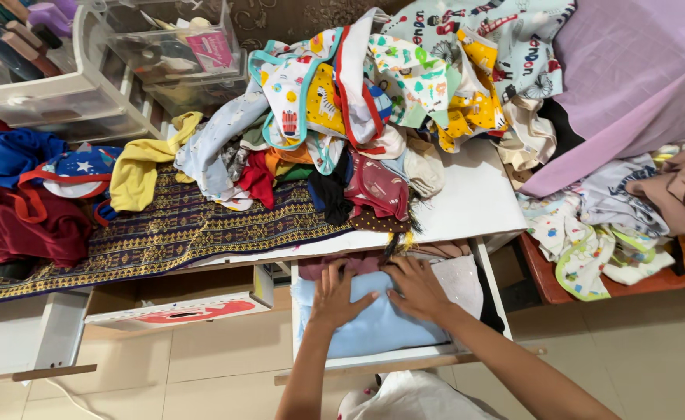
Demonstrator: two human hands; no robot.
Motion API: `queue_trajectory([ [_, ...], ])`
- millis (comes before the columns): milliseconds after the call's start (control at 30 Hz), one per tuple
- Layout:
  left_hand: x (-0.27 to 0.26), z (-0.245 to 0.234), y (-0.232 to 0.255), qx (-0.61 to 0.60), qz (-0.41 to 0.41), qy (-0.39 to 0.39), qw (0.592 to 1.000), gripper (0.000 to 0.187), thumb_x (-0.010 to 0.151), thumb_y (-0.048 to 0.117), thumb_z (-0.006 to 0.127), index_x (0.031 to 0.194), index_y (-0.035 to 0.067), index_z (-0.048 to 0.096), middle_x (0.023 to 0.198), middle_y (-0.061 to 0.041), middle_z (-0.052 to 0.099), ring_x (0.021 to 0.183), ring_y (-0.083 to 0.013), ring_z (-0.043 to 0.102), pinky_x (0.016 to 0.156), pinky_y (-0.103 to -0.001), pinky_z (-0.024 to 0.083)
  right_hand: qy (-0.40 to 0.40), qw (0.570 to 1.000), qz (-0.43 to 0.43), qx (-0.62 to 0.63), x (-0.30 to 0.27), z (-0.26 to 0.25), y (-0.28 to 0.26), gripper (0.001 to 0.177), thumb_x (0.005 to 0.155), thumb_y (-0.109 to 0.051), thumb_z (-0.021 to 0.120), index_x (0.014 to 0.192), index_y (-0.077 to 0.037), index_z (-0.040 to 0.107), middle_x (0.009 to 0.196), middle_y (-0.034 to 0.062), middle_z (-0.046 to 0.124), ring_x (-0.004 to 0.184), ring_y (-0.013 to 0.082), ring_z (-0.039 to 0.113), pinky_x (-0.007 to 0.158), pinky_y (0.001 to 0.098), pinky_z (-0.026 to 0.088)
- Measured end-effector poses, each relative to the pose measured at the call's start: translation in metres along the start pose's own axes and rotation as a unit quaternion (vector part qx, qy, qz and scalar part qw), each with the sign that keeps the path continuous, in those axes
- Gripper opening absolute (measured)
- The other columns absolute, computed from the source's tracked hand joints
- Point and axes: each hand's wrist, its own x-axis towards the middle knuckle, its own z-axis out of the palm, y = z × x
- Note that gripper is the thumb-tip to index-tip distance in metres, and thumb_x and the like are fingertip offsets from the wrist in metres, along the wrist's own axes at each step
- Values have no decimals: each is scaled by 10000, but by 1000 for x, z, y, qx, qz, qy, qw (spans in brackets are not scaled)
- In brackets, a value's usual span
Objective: The person organizes a pile of baby clothes by folding them and placing them into the drawers of a wooden dresser.
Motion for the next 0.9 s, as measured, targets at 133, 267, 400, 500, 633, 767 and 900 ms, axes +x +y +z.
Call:
queue_trajectory([
  [133, 1, 14, -13, -91, -38, 59, 993, 563, 926, 451, 635, 1349, 87, 562, 1445, -136, 420, 1293, -353, 470, 1074, -475, 400, -15, 997, 31, 66, 13, 28, 3, 304, 989, -241, 615, 1272, -130, 599, 1341, 104, 620, 1116, 342, 628, 977, 474, 476],
  [267, 5, 29, -16, -11, -32, 133, 990, 491, 985, 345, 555, 1397, 79, 548, 1437, -201, 455, 1218, -388, 517, 1018, -493, 410, -28, 999, 5, 25, 35, 43, -1, 462, 870, -153, 620, 1327, -95, 589, 1368, 159, 594, 1015, 364, 663, 869, 501, 501],
  [400, 13, 43, -13, 172, 10, 257, 951, 447, 949, 408, 536, 1324, 173, 604, 1340, -184, 563, 1276, -422, 507, 1068, -528, 371, -26, 998, 24, -54, 41, 43, 7, 372, 876, -203, 627, 1228, -81, 632, 1156, 178, 678, 983, 365, 685, 829, 512, 522],
  [500, 17, 41, -15, 147, -24, 193, 970, 470, 958, 426, 525, 1340, 168, 615, 1352, -201, 567, 1258, -411, 494, 1108, -539, 337, -101, 991, 79, -37, 40, 34, 17, 319, 989, -321, 571, 1201, -100, 660, 1075, 166, 704, 968, 319, 693, 866, 470, 532],
  [633, 21, 34, -10, 123, -97, 55, 986, 471, 970, 422, 523, 1369, 181, 586, 1389, -179, 553, 1282, -394, 462, 1121, -526, 313, -69, 994, 75, -26, 34, 39, 17, 326, 1002, -322, 552, 1194, -88, 673, 1063, 160, 703, 990, 335, 666, 907, 475, 500],
  [767, 31, 34, 0, 123, -65, 23, 990, 447, 920, 300, 561, 1338, 149, 605, 1372, -146, 573, 1294, -350, 469, 1125, -554, 288, 56, 997, 21, 41, 5, 34, 28, 350, 939, -244, 576, 1241, -89, 662, 1143, 162, 667, 1112, 372, 589, 976, 493, 425],
  [900, 37, 47, 12, 28, 19, -5, 999, 400, 888, 125, 568, 1276, 164, 654, 1400, -72, 595, 1342, -261, 503, 1136, -533, 321, 156, 970, 116, 144, -38, 27, 45, 359, 871, -214, 657, 1202, -78, 624, 1186, 147, 622, 1197, 334, 540, 1062, 478, 373],
])
